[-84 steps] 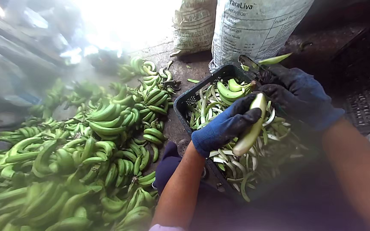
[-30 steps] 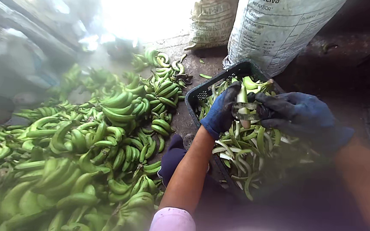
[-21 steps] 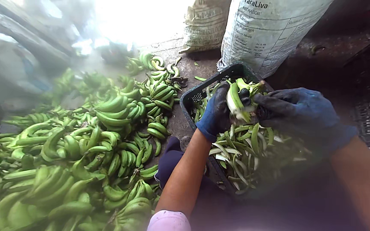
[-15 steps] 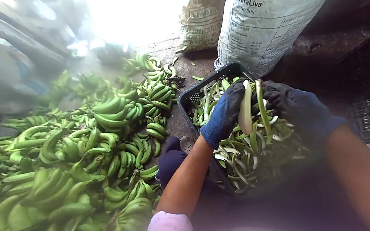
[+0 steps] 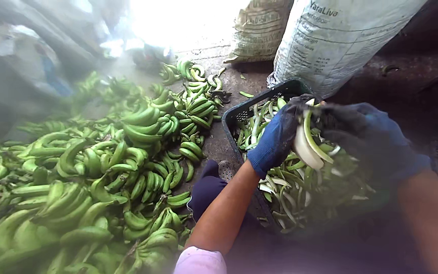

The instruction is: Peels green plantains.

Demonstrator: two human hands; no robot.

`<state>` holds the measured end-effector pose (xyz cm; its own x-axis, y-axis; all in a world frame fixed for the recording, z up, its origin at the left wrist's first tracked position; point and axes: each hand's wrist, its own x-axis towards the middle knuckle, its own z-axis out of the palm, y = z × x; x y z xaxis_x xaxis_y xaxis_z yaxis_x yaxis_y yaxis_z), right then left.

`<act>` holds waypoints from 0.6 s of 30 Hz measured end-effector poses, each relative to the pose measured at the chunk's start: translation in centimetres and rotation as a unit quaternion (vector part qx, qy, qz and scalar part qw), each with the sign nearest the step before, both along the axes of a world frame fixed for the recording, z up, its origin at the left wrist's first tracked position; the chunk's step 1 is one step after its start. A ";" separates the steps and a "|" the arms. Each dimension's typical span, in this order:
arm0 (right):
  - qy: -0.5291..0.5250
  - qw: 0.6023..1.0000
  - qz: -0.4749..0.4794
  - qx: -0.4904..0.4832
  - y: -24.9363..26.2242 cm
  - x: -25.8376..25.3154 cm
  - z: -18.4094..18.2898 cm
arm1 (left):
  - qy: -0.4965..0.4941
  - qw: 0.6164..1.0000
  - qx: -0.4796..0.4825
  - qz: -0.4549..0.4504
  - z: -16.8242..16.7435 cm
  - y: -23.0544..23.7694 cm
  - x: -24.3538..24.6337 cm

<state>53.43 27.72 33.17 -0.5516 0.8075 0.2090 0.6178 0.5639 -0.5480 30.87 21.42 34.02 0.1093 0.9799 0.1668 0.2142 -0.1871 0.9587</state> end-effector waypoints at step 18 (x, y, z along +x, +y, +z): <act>0.385 0.812 -0.098 -0.428 -3.0 2.3 -4.8 | -0.071 0.973 -0.220 0.003 -0.4 4.1 2.1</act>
